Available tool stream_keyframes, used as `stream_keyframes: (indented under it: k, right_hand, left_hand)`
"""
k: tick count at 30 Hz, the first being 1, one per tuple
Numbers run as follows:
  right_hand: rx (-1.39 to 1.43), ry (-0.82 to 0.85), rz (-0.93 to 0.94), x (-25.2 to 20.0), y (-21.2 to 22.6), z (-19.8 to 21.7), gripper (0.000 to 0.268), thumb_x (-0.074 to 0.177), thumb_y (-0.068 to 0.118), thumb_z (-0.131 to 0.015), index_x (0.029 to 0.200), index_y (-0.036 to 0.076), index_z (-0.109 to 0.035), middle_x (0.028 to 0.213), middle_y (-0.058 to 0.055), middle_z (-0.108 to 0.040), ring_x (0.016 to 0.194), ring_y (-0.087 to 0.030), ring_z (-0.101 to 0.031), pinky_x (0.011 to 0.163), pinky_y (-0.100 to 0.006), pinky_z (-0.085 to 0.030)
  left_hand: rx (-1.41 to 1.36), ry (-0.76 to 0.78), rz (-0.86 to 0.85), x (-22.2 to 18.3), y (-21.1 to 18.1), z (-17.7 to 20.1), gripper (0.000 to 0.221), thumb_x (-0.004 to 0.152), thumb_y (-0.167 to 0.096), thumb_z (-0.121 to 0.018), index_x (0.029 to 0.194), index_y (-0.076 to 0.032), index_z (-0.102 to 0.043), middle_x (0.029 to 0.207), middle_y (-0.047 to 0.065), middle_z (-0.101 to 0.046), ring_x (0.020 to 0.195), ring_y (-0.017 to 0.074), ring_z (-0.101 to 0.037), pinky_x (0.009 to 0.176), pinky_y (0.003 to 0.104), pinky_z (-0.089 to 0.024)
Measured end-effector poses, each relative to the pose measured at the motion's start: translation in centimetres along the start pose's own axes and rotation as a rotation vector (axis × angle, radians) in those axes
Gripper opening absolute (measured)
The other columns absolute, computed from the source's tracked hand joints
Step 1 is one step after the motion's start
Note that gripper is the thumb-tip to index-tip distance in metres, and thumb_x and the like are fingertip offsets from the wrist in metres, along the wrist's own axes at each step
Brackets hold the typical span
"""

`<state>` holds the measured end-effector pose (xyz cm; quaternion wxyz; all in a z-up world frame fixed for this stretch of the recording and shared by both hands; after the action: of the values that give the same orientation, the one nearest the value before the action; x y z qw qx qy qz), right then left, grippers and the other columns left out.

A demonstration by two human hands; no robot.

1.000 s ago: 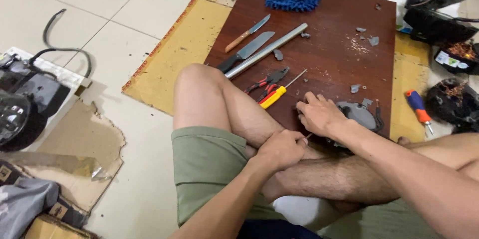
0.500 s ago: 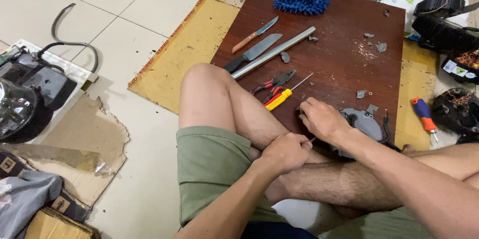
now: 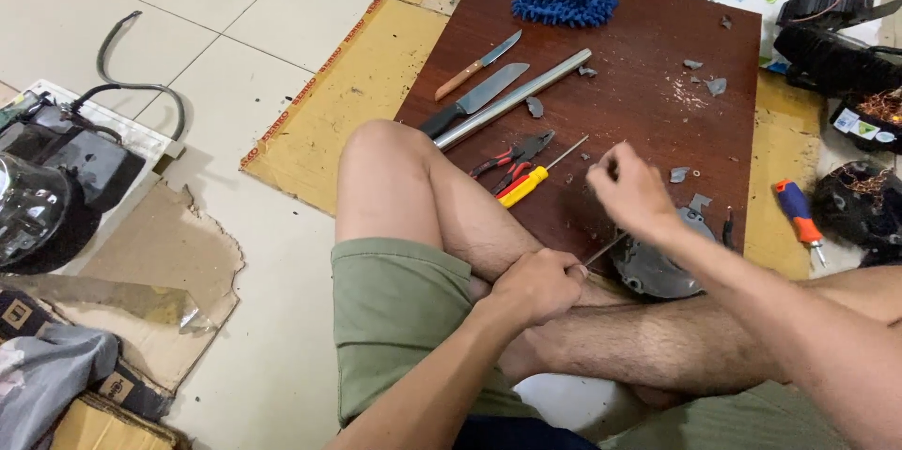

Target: The person sits cross-legged on the floor and uses a knife and a screwdriver to scrape and pry apart a circular black plastic housing. They remove small pieces of plastic and debris from the housing throughout the clip.

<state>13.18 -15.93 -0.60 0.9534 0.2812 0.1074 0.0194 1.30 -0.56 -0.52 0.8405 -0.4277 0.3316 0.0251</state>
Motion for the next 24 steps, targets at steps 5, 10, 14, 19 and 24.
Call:
stream_keyframes:
  k: [5, 10, 14, 19, 24]
  right_hand:
    - [0.182, 0.004, -0.113, 10.1, -7.7, 0.1, 0.031, 0.101, 0.039, -0.059, 0.115, 0.012, -0.066, 0.081, -0.011, -0.074, 0.075, -0.031, -0.069, 0.066, -0.046, -0.05]
    - [1.073, -0.065, -0.392, 8.8, -4.5, 8.0, 0.03, 0.116, 0.035, -0.041, 0.144, 0.03, -0.052, 0.122, -0.008, -0.069, 0.085, -0.006, -0.061, 0.07, -0.02, -0.056]
    - [0.341, 0.047, -0.239, 4.4, -1.7, 9.6, 0.043, 0.116, 0.036, -0.043, 0.143, 0.003, -0.051, 0.133, -0.02, -0.067, 0.112, -0.027, -0.067, 0.094, -0.042, -0.055]
    - [-0.453, 0.345, -0.179, 2.3, -6.7, 5.6, 0.079, 0.097, 0.065, -0.049, 0.16, 0.017, -0.041, 0.161, -0.013, -0.051, 0.146, -0.034, -0.055, 0.121, -0.062, -0.047]
    - [-0.337, 0.252, -0.256, -0.3, -9.9, 3.7, 0.082, 0.086, 0.063, -0.062, 0.152, 0.014, -0.057, 0.142, -0.02, -0.068, 0.128, -0.04, -0.07, 0.114, -0.058, -0.054]
  left_hand:
    - [-0.014, -0.002, 0.024, -0.8, -0.3, 0.1, 0.045, 0.098, -0.038, -0.047, 0.131, -0.026, -0.074, 0.114, 0.013, -0.079, 0.119, 0.0338, -0.072, 0.101, 0.049, -0.058]
    - [-0.032, -0.086, -0.045, -0.4, 0.1, -0.3, 0.046, 0.091, -0.027, -0.044, 0.121, -0.014, -0.076, 0.107, 0.012, -0.079, 0.082, 0.0325, -0.07, 0.081, 0.042, -0.057]
    - [-0.011, -0.095, -0.044, -0.2, 0.2, -0.4, 0.045, 0.093, -0.029, -0.045, 0.122, -0.016, -0.076, 0.111, 0.01, -0.078, 0.091, 0.034, -0.071, 0.087, 0.044, -0.057]
    - [0.003, -0.112, -0.056, 0.2, 0.5, -0.8, 0.045, 0.09, -0.027, -0.044, 0.118, -0.017, -0.077, 0.115, 0.008, -0.079, 0.098, 0.0343, -0.071, 0.092, 0.044, -0.056]
    - [0.016, -0.087, -0.032, -0.4, -0.1, -0.3, 0.044, 0.095, -0.031, -0.044, 0.121, -0.017, -0.076, 0.115, 0.008, -0.078, 0.097, 0.033, -0.072, 0.091, 0.043, -0.056]
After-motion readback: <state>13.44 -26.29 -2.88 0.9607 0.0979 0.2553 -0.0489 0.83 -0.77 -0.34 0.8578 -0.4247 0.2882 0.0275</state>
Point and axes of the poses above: each hand's wrist, its own x-axis towards the middle knuckle, its own z-axis out of the back of the hand, y = z × x, the point moved 2 cm from there along x, towards the middle knuckle
